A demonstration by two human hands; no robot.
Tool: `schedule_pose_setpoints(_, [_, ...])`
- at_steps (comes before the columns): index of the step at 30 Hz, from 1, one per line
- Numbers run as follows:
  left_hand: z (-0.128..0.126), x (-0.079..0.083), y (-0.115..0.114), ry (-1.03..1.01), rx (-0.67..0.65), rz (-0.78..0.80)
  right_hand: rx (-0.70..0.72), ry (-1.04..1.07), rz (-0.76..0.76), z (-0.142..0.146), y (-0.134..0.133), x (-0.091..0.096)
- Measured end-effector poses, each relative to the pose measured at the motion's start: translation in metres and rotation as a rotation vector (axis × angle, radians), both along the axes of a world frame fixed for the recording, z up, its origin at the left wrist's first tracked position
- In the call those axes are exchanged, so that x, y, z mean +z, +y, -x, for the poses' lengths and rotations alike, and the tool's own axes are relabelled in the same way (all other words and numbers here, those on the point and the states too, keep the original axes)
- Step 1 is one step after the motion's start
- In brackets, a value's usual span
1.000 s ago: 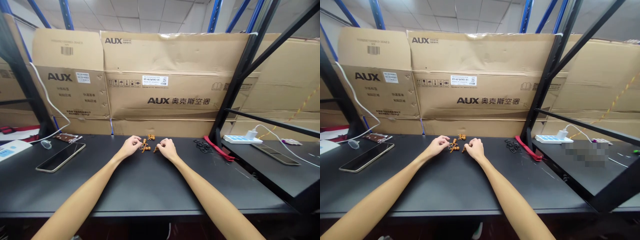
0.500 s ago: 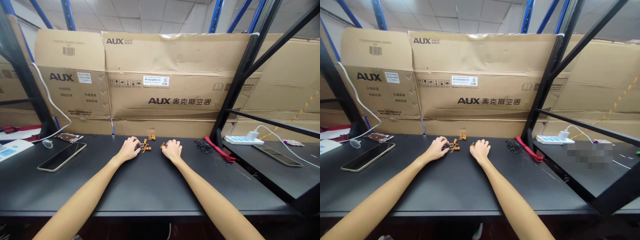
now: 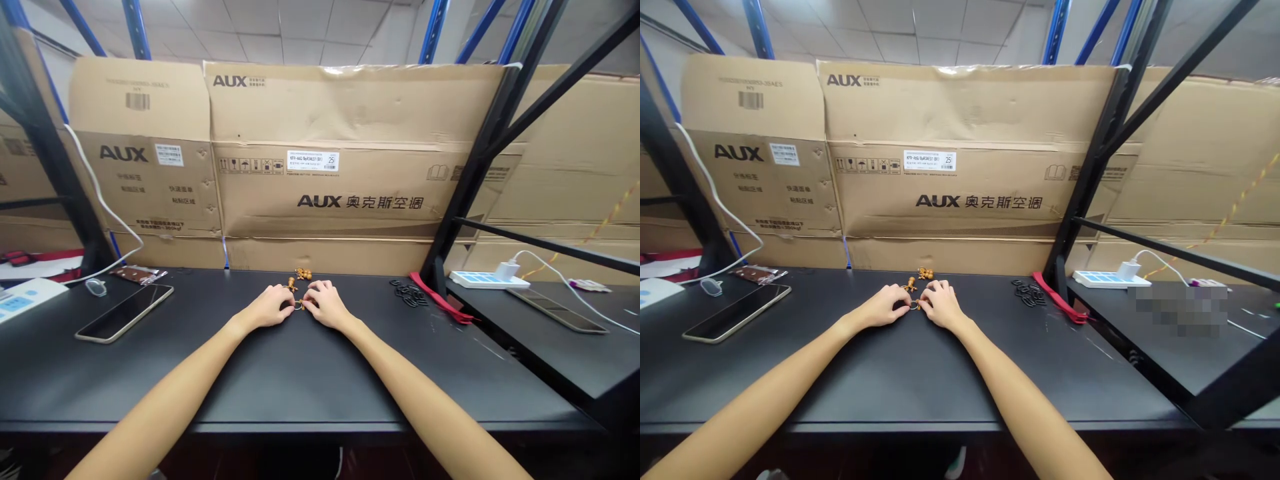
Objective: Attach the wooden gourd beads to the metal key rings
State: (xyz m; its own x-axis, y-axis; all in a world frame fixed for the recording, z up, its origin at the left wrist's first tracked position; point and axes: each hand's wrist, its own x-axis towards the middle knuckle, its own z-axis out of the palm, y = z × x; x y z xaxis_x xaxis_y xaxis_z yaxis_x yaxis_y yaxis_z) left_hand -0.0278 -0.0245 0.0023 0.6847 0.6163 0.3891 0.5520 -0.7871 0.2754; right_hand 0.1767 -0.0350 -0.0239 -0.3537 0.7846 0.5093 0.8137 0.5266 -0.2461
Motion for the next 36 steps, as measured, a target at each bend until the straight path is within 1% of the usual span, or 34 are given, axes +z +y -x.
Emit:
schedule_pose_setpoints(4, [0.000, 0.001, -0.002, 0.006, -0.003, -0.019, 0.031, 0.034, 0.004, -0.001, 0.003, -0.001])
schedule_pose_setpoints(7, [-0.003, 0.000, -0.002, 0.019, 0.004, -0.045, 0.061, 0.092, 0.034, 0.001, 0.006, -0.003])
schedule_pose_setpoints(14, [-0.007, -0.008, 0.004, -0.081, 0.011, -0.005, 0.126, 0.215, 0.099, 0.003, 0.005, -0.001])
schedule_pose_setpoints(17, [-0.008, -0.009, 0.003, -0.099, 0.009, 0.015, 0.104, 0.223, 0.125, 0.005, 0.003, 0.001])
schedule_pose_setpoints(24, [-0.009, -0.010, 0.003, -0.037, 0.018, -0.046, 0.048, 0.234, 0.151, 0.006, 0.004, 0.004])
schedule_pose_setpoints(27, [-0.006, -0.008, 0.007, -0.052, 0.016, -0.014, 0.030, 0.232, 0.153, 0.003, 0.005, 0.004])
schedule_pose_setpoints(31, [0.001, -0.005, 0.010, -0.078, -0.010, 0.059, 0.050, 0.214, 0.160, 0.001, 0.004, 0.004])
schedule_pose_setpoints(36, [0.001, -0.005, 0.009, -0.106, 0.031, 0.085, 0.083, 0.218, 0.162, 0.003, 0.002, 0.003])
